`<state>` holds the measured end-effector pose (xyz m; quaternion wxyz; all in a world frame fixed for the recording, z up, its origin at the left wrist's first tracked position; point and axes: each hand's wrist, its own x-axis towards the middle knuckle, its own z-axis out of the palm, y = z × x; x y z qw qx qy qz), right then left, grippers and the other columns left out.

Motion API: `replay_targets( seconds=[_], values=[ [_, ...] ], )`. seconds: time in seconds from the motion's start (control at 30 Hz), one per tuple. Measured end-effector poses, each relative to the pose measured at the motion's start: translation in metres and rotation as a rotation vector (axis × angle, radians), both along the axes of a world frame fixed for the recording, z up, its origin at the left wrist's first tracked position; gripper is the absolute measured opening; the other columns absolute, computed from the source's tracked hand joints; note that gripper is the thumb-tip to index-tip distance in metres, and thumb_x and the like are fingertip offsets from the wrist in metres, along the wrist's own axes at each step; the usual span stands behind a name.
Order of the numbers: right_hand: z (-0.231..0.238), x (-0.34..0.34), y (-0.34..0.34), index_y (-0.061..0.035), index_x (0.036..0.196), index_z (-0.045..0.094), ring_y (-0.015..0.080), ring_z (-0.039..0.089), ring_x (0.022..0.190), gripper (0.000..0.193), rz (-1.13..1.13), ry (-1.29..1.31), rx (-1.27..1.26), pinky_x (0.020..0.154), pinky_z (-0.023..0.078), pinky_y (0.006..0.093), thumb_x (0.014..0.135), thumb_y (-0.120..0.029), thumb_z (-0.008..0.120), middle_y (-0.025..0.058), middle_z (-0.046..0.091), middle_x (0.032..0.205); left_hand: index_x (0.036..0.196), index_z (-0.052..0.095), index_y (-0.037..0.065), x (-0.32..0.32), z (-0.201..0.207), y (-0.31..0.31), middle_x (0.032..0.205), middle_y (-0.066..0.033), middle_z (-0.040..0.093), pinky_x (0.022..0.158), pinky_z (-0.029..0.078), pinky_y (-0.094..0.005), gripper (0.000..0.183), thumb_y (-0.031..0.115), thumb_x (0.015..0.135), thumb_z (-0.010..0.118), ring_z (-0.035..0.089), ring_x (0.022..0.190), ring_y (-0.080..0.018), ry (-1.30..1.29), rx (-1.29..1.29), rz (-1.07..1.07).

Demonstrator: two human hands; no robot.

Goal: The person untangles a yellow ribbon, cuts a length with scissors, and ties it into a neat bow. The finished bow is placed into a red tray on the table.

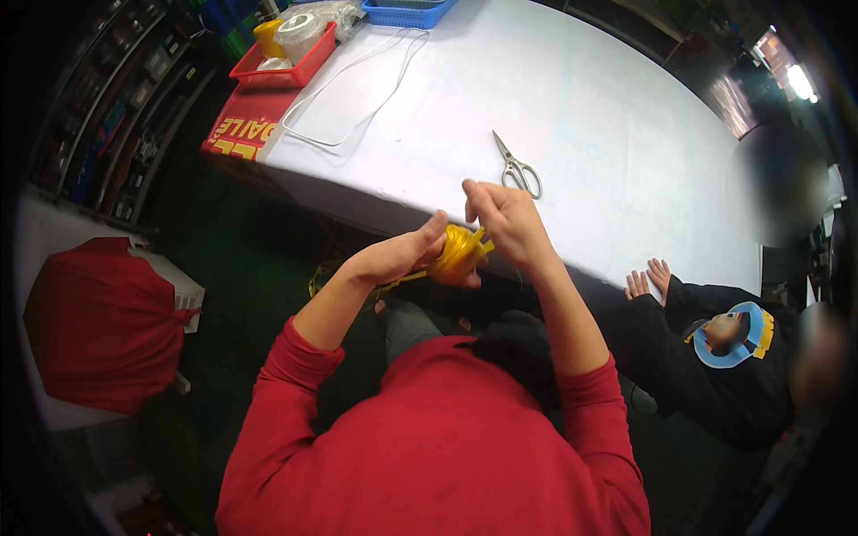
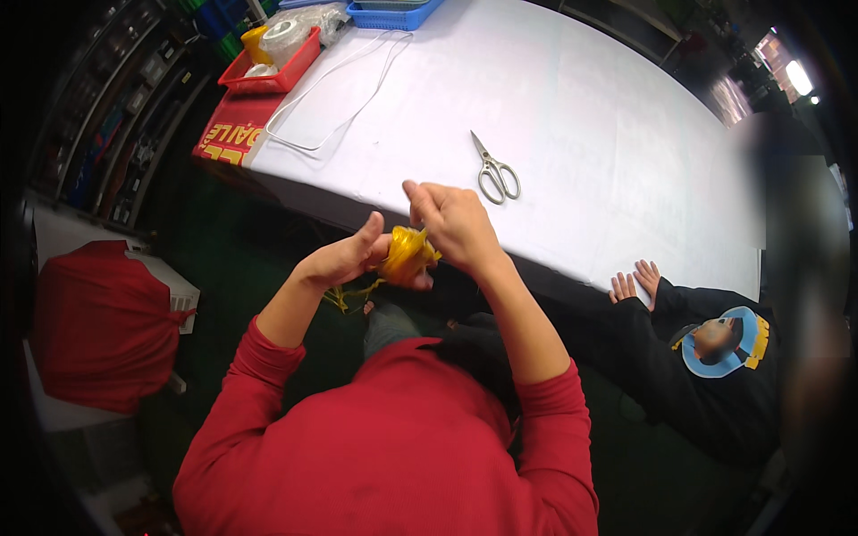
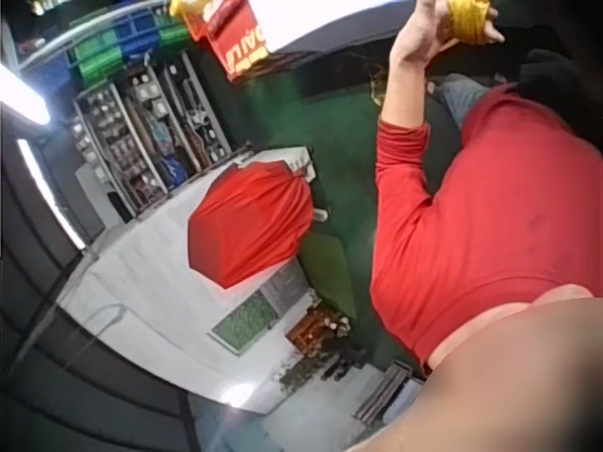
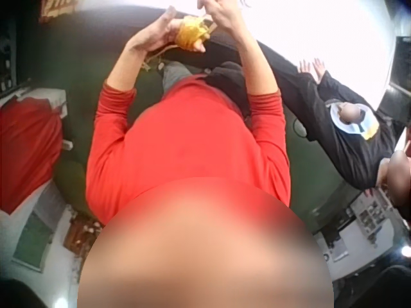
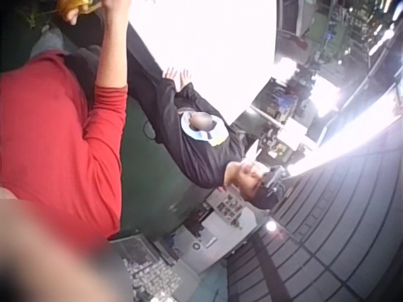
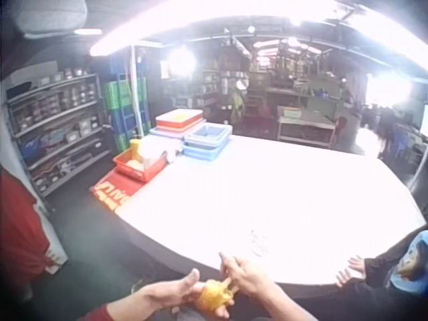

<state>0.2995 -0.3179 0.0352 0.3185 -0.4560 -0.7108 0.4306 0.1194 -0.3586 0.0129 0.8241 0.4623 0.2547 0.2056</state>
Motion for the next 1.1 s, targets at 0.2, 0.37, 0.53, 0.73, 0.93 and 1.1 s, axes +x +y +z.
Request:
replay_targets(
  seconds=[0.2, 0.37, 0.53, 0.73, 0.93, 1.1],
  values=[
    [-0.055, -0.016, -0.012, -0.0036, 0.064, 0.056, 0.0056, 0.033, 0.044, 0.05, 0.07, 0.406, -0.539, 0.042, 0.026, 0.0205, 0.093, -0.04, 0.038, -0.0042, 0.039, 0.048, 0.127, 0.034, -0.009, -0.006, 0.016, -0.001, 0.129, -0.0226, 0.04, 0.102, 0.028, -0.0398, 0.094, 0.071, 0.082, 0.016, 0.034, 0.124, -0.033, -0.764, -0.209, 0.507],
    [-0.033, -0.022, -0.033, -0.001, 0.068, 0.059, 0.0104, 0.041, 0.048, 0.044, 0.108, 0.099, -0.227, 0.048, 0.035, 0.0269, 0.091, -0.036, 0.045, 0.0038, 0.046, 0.05, 0.134, 0.023, -0.004, -0.02, -0.004, 0.018, 0.132, -0.018, 0.038, 0.105, 0.025, -0.0347, 0.082, 0.063, 0.087, 0.02, 0.035, 0.125, -0.0256, -0.264, 0.231, 0.689],
    [0.0, -0.007, -0.003, 0.0007, 0.067, 0.059, 0.0104, 0.043, 0.048, 0.04, 0.048, 0.022, -0.038, 0.048, 0.036, 0.0282, 0.087, -0.033, 0.052, 0.0065, 0.048, 0.049, 0.118, 0.047, -0.002, -0.022, -0.019, 0.003, 0.105, -0.0126, 0.058, 0.093, 0.036, -0.0291, 0.073, 0.058, 0.09, 0.015, 0.053, 0.103, -0.0189, 0.276, 0.306, 0.107],
    [-0.054, -0.009, 0.001, -0.0036, 0.061, 0.056, 0.0053, 0.036, 0.048, 0.049, 0.0, 0.278, -0.316, 0.046, 0.03, 0.0222, 0.092, -0.04, 0.044, -0.0037, 0.042, 0.05, 0.12, 0.042, -0.009, -0.007, 0.001, -0.001, 0.099, -0.0165, 0.058, 0.089, 0.041, -0.0384, 0.099, 0.075, 0.078, 0.011, 0.049, 0.111, -0.0335, -0.763, 0.095, 0.183],
    [-0.019, -0.011, -0.045, -0.0042, 0.07, 0.059, 0.0265, 0.053, 0.051, 0.038, 0.081, -0.038, -0.048, 0.052, 0.041, 0.0362, 0.09, -0.034, 0.046, 0.0119, 0.052, 0.054, 0.134, 0.018, -0.007, -0.008, 0.009, 0.014, 0.136, -0.0214, 0.031, 0.106, 0.023, -0.0355, 0.093, 0.07, 0.082, 0.018, 0.028, 0.13, -0.0279, -0.454, 0.13, 0.711],
    [0.02, 0.001, -0.022, -0.004, 0.071, 0.059, 0.0318, 0.055, 0.053, 0.032, 0.091, -0.178, 0.136, 0.051, 0.042, 0.0394, 0.086, -0.031, 0.051, 0.0155, 0.054, 0.055, 0.132, 0.028, -0.002, -0.001, -0.001, 0.0, 0.125, -0.0153, 0.045, 0.101, 0.029, -0.0333, 0.08, 0.063, 0.087, 0.017, 0.042, 0.12, -0.0212, -0.101, 0.223, 0.5]
  ],
)
